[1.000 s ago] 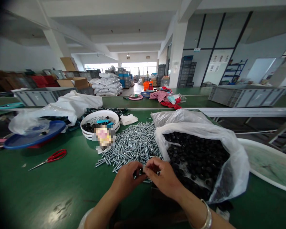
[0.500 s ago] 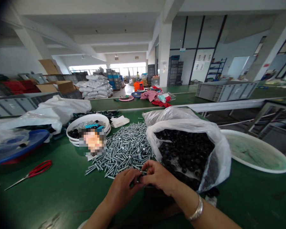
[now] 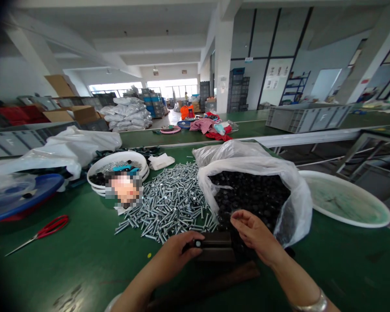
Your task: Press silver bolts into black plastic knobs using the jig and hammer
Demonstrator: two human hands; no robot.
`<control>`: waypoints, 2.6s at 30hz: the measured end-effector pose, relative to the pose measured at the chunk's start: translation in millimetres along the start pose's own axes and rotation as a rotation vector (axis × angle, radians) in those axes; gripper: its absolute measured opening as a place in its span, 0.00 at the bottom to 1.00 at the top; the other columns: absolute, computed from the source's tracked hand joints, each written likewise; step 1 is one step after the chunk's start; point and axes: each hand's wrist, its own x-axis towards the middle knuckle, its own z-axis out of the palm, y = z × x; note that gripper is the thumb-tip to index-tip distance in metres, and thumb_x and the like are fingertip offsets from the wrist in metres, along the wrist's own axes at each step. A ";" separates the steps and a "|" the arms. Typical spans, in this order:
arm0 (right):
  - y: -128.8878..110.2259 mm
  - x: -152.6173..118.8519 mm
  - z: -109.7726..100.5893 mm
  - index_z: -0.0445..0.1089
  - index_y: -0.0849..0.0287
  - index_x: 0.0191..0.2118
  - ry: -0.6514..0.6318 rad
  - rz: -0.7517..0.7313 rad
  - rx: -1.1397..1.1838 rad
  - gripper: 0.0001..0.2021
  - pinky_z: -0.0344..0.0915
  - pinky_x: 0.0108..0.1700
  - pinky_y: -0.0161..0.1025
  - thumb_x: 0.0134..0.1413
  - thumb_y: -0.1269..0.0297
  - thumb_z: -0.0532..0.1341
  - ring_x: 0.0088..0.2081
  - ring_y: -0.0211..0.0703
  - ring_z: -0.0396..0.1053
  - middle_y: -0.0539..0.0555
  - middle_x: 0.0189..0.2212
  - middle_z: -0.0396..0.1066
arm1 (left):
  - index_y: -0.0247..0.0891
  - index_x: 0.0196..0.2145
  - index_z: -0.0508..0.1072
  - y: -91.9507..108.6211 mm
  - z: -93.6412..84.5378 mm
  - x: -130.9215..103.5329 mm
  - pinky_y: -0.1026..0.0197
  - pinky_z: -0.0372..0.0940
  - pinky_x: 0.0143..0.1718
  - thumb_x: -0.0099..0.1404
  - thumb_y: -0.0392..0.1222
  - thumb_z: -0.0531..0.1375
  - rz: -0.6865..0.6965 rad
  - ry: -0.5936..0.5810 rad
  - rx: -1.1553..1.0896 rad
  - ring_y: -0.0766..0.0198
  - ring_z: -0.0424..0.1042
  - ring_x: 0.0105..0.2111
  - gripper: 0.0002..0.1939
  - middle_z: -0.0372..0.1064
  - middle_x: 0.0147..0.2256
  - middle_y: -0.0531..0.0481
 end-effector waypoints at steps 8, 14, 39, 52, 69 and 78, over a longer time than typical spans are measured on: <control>19.9 22.0 -20.9 0.65 0.58 0.34 0.133 -0.322 -0.795 0.10 0.58 0.26 0.35 0.51 0.57 0.55 0.23 0.38 0.62 0.46 0.19 0.62 | 0.47 0.47 0.70 4.6 20.7 5.8 0.59 0.61 0.40 0.58 0.47 0.58 -0.097 0.106 0.168 0.58 0.69 0.36 0.18 0.72 0.39 0.49; 18.9 43.6 -15.7 0.67 0.59 0.46 0.093 -0.480 -1.357 0.17 0.61 0.44 0.41 0.47 0.67 0.57 0.43 0.48 0.66 0.59 0.41 0.68 | 0.40 0.39 0.74 2.3 18.3 5.8 0.65 0.57 0.28 0.54 0.48 0.61 -0.100 0.219 0.082 0.65 0.63 0.24 0.15 0.66 0.24 0.54; -0.9 91.5 -33.1 0.70 0.58 0.41 0.121 -0.409 -1.309 0.13 0.61 0.44 0.42 0.46 0.69 0.58 0.43 0.49 0.67 0.57 0.41 0.71 | 0.39 0.34 0.72 -4.7 18.4 8.0 0.65 0.57 0.29 0.57 0.48 0.58 -0.086 0.201 -0.088 0.66 0.63 0.27 0.11 0.65 0.25 0.54; -35.7 37.5 71.1 0.71 0.61 0.39 -0.441 -0.493 -0.786 0.20 0.63 0.30 0.31 0.61 0.57 0.45 0.31 0.37 0.68 0.50 0.30 0.73 | 0.40 0.41 0.72 -8.0 1.8 17.4 0.59 0.61 0.42 0.58 0.42 0.59 0.055 0.529 -0.115 0.60 0.68 0.39 0.13 0.72 0.37 0.48; -7.4 104.4 57.2 0.71 0.58 0.36 -0.662 -0.686 -1.437 0.12 0.63 0.35 0.39 0.45 0.76 0.56 0.33 0.45 0.70 0.56 0.30 0.73 | 0.35 0.35 0.74 -45.3 0.0 22.1 0.65 0.57 0.28 0.51 0.45 0.63 -0.197 0.374 -0.100 0.66 0.64 0.24 0.14 0.66 0.23 0.54; -21.5 84.9 60.5 0.62 0.63 0.45 -0.457 -0.642 -0.989 0.12 0.67 0.27 0.34 0.58 0.66 0.48 0.27 0.37 0.70 0.53 0.29 0.72 | 0.36 0.34 0.74 -44.8 2.1 22.7 0.64 0.57 0.29 0.50 0.45 0.64 -0.192 0.389 -0.143 0.66 0.63 0.26 0.14 0.66 0.24 0.54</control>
